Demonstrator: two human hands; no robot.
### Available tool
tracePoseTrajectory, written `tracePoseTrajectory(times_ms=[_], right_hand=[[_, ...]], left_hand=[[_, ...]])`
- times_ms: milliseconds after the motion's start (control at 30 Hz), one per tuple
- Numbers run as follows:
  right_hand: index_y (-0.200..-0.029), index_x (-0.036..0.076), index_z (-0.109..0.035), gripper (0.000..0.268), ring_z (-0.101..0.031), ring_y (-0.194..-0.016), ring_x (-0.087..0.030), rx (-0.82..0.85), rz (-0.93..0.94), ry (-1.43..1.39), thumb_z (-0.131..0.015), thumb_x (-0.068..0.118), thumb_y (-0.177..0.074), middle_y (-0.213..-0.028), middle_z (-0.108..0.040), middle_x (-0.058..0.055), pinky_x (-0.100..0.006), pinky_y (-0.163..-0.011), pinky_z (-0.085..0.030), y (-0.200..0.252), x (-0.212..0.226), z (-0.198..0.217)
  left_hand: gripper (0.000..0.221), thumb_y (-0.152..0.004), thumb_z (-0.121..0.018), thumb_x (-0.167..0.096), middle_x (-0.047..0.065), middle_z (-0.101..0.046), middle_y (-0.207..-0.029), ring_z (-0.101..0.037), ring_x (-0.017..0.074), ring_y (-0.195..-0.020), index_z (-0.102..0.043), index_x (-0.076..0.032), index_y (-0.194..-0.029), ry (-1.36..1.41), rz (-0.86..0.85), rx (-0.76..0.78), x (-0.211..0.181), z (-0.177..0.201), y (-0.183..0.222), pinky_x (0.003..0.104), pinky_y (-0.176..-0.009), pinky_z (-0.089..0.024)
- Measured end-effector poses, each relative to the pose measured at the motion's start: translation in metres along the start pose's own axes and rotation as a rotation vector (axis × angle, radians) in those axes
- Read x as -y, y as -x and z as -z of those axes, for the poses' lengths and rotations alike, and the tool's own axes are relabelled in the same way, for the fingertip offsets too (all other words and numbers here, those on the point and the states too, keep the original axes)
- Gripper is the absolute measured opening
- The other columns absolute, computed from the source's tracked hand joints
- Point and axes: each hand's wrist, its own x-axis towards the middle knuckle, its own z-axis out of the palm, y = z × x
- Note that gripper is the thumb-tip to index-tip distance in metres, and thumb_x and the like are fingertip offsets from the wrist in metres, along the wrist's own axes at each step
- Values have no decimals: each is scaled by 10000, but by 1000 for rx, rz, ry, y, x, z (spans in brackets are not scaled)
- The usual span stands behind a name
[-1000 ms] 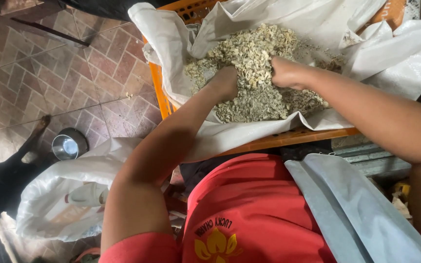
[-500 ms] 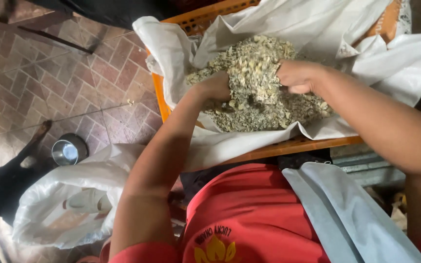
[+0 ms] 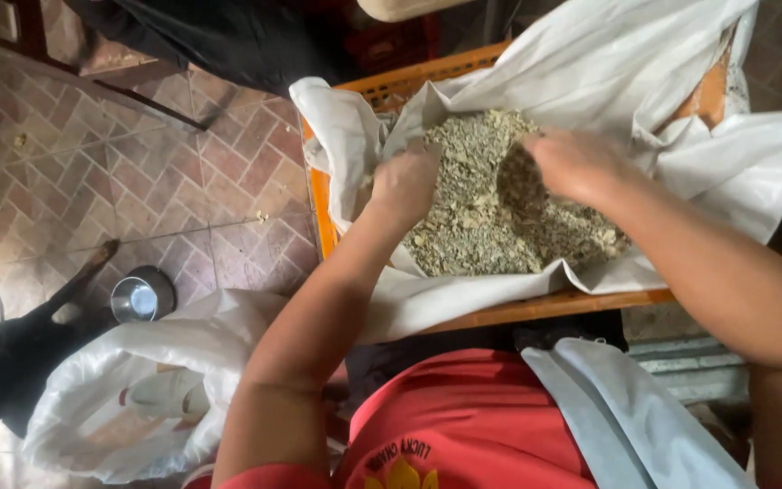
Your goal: Mixing and sorting agricultural produce by hand in a basket lined with a white cloth.
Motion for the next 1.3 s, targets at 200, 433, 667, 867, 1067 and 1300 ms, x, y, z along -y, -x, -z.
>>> tracePoseTrajectory(times_ms=[200,433,667,867,1067,1300], right_hand=[[-891,23,-674,166,-586,-511,-233,168,-48,213,-532,97,-936,-659,-663,-112,-356,-475,-503,-45,-52,-46],[-669,15,-659,363,-396,-381,-140,497,28,218,-639,268,-929,-494,-546,-74,-297,-393,-388,-21,-10,-15],[-931,-95,-716,351,-678,-469,-268,456,11,-79,-627,244,-918,-695,-705,-223,-377,-438,-623,-37,-16,-68],[-989,-99,-703,337,-682,-944,-448,232,120,-59,-682,205,-845,-928,-701,-290,-568,-834,-546,-40,-8,-81],[-913,-124,-705,298,-686,-881,-463,130,106,-186,-654,152,-812,-844,-695,-294,-572,-786,-557,-59,-5,-105],[-821,-114,-684,236,-687,-778,-427,55,131,-311,-640,116,-795,-730,-658,-252,-520,-660,-542,-88,-13,-134]], left_hand=[[132,-822,-608,-7,75,-614,-872,-704,236,-720,-698,-94,-864,-153,80,-216,25,-81,-19,416,-494,-578],[135,-860,-621,-74,97,-730,-898,-713,295,-798,-744,-128,-869,-306,125,557,20,-45,-17,480,-597,-510],[150,-887,-625,-110,117,-721,-865,-708,285,-747,-752,-39,-924,-178,-97,699,-2,-68,-7,477,-677,-580],[145,-843,-696,-103,67,-643,-619,-609,187,-513,-727,-61,-707,-26,-203,665,-5,-86,-19,357,-529,-523],[176,-883,-609,-40,87,-604,-599,-581,182,-492,-711,-9,-744,239,-139,620,-16,-93,-28,304,-548,-521],[187,-844,-596,-50,212,-664,-775,-720,353,-764,-714,95,-851,450,-61,586,-29,-68,-14,448,-667,-573]])
